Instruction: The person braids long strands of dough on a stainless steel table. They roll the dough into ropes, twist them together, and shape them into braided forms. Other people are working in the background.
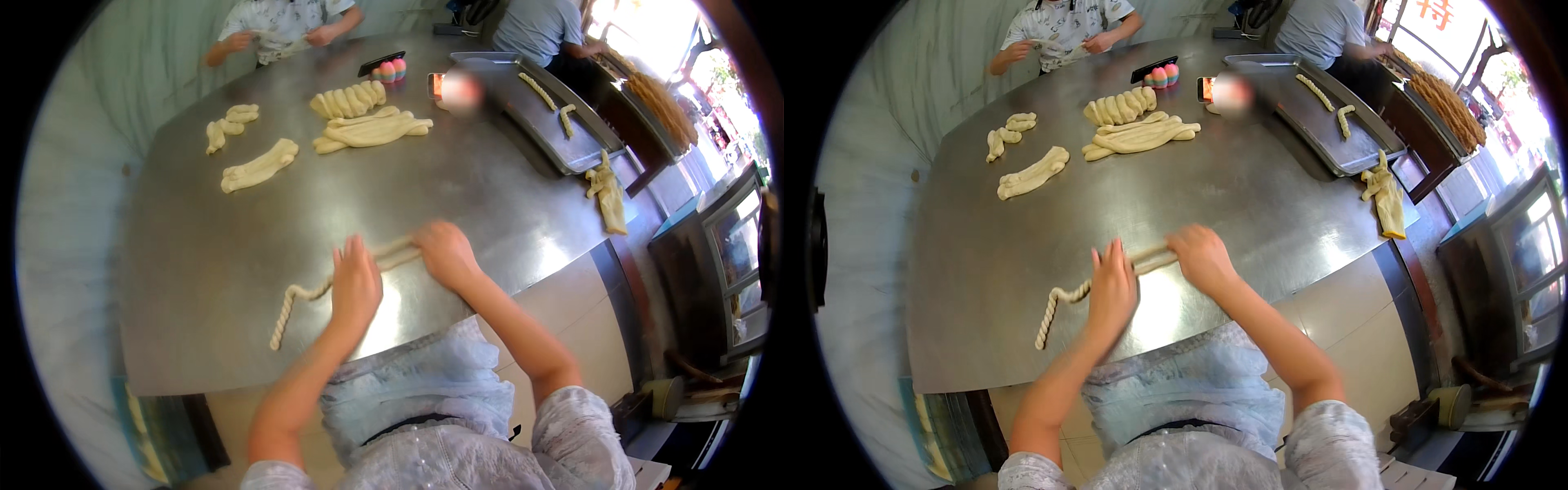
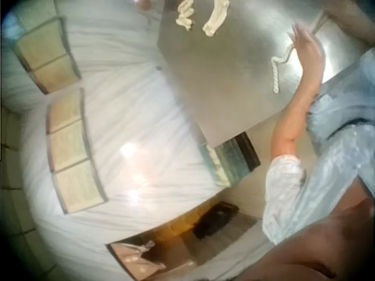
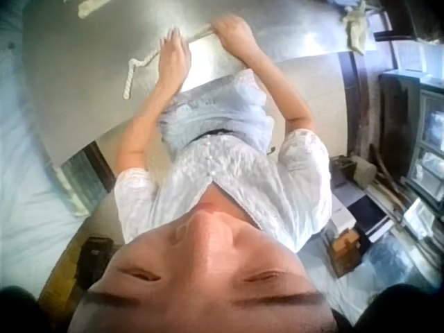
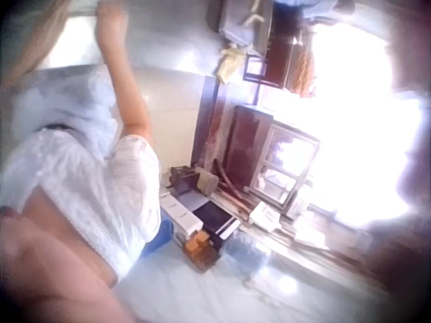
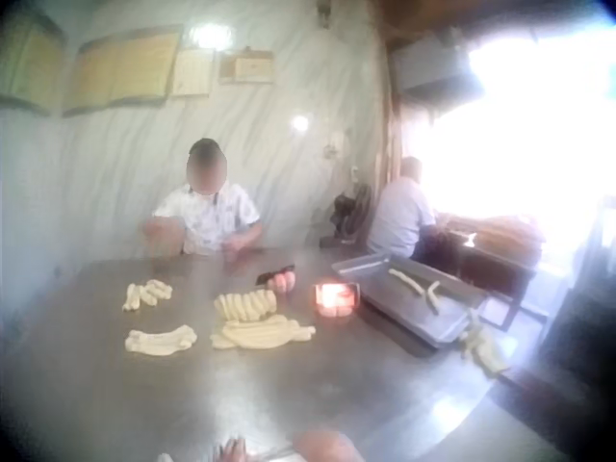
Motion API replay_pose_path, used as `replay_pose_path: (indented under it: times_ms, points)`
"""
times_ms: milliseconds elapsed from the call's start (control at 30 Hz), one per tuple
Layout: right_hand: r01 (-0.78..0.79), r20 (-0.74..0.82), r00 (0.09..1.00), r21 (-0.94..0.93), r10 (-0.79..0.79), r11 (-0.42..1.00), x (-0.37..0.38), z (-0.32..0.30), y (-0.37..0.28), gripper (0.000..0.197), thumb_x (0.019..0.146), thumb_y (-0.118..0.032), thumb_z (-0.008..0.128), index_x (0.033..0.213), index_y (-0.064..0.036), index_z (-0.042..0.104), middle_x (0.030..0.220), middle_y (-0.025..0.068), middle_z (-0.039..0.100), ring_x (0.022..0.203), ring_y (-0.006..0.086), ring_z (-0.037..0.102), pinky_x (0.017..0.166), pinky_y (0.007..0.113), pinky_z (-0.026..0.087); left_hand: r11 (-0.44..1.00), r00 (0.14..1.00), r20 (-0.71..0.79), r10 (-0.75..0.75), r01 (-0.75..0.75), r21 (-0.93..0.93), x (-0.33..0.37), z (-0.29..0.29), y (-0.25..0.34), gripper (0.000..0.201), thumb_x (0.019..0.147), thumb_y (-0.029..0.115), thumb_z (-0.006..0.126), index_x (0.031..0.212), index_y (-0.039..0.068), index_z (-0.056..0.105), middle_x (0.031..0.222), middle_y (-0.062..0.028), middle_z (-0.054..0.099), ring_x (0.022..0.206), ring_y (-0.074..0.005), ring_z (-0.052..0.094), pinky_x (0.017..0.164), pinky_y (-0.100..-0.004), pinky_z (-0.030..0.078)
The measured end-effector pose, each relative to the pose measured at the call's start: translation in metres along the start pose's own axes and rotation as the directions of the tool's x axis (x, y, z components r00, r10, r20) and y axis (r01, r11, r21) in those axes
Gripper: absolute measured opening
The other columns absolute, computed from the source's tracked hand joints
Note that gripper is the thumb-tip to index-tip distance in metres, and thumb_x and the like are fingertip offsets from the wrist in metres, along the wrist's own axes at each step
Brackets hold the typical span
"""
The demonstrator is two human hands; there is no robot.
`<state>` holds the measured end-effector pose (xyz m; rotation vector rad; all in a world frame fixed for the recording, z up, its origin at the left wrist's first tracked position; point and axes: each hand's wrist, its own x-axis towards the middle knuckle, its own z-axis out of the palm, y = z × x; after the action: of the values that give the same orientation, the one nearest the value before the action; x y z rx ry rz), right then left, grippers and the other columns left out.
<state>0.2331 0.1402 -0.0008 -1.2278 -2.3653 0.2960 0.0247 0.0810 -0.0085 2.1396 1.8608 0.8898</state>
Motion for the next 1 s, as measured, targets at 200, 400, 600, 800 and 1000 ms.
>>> replay_pose_path:
  times_ms: [200, 400, 600, 800, 1000]
  points:
    - [0.262, -0.115, 0.944, -0.314, -0.31, 0.913, 0.0, -0.001, -0.003, 0.032, 0.091, -0.01, 0.059, 0.122, -0.0019, 0.067, 0.139, 0.0155, 0.059, 0.125, 0.0303, 0.057, 0.107, 0.046, 0.045, 0.905, 0.914, 0.252, 0.319, -0.373, 0.207, -0.001, -0.01, -0.018, 0.063, 0.099, 0.024, 0.053, 0.151, -0.008, 0.035, 0.161, -0.0281, 0.028, 0.153, -0.0394, 0.022, 0.124, -0.0558, 0.014]
    - [0.202, -0.005, 0.979, 0.022, -0.202, 0.979, -0.048, -0.009, 0.002, 0.032, 0.091, -0.01, 0.06, 0.121, -0.0012, 0.067, 0.133, 0.0162, 0.063, 0.121, 0.0323, 0.059, 0.104, 0.044, 0.047, 0.979, 0.979, 0.038, 0.202, -0.203, 0.035, -0.069, -0.014, 0.02, 0.047, 0.099, 0.012, 0.052, 0.138, -0.013, 0.044, 0.144, -0.0323, 0.046, 0.133, -0.0506, 0.046, 0.116, -0.0584, 0.034]
    - [0.038, -0.137, 0.989, -0.152, -0.059, 0.988, 0.02, 0.002, -0.008, 0.032, 0.092, -0.01, 0.059, 0.121, 0.0003, 0.067, 0.131, 0.0171, 0.064, 0.123, 0.0335, 0.058, 0.105, 0.044, 0.047, 0.937, 0.982, 0.097, 0.16, -0.182, 0.298, 0.047, -0.007, -0.006, 0.045, 0.101, 0.013, 0.048, 0.138, -0.013, 0.045, 0.149, -0.0318, 0.042, 0.144, -0.0405, 0.036, 0.121, -0.0564, 0.024]
    - [0.368, -0.058, 0.923, -0.155, -0.38, 0.917, -0.046, -0.015, -0.015, 0.03, 0.093, -0.012, 0.063, 0.119, 0.0033, 0.065, 0.134, 0.018, 0.062, 0.132, 0.0317, 0.055, 0.114, 0.046, 0.042, 0.944, 0.92, 0.23, 0.318, -0.33, 0.016, -0.057, -0.038, 0.022, 0.048, 0.095, 0.011, 0.056, 0.138, -0.009, 0.046, 0.154, -0.0297, 0.036, 0.147, -0.0439, 0.031, 0.121, -0.057, 0.025]
    - [0.443, -0.013, 0.895, -0.111, -0.447, 0.89, -0.054, -0.022, -0.011, 0.03, 0.088, -0.012, 0.07, 0.114, 0.0018, 0.065, 0.135, 0.0185, 0.062, 0.126, 0.0328, 0.059, 0.112, 0.045, 0.046, 0.969, 0.973, 0.02, 0.229, -0.23, 0.091, -0.067, -0.014, 0.025, 0.024, 0.092, 0.005, 0.061, 0.11, -0.004, 0.049, 0.144, -0.0316, 0.045, 0.135, -0.0486, 0.044, 0.115, -0.0601, 0.035]
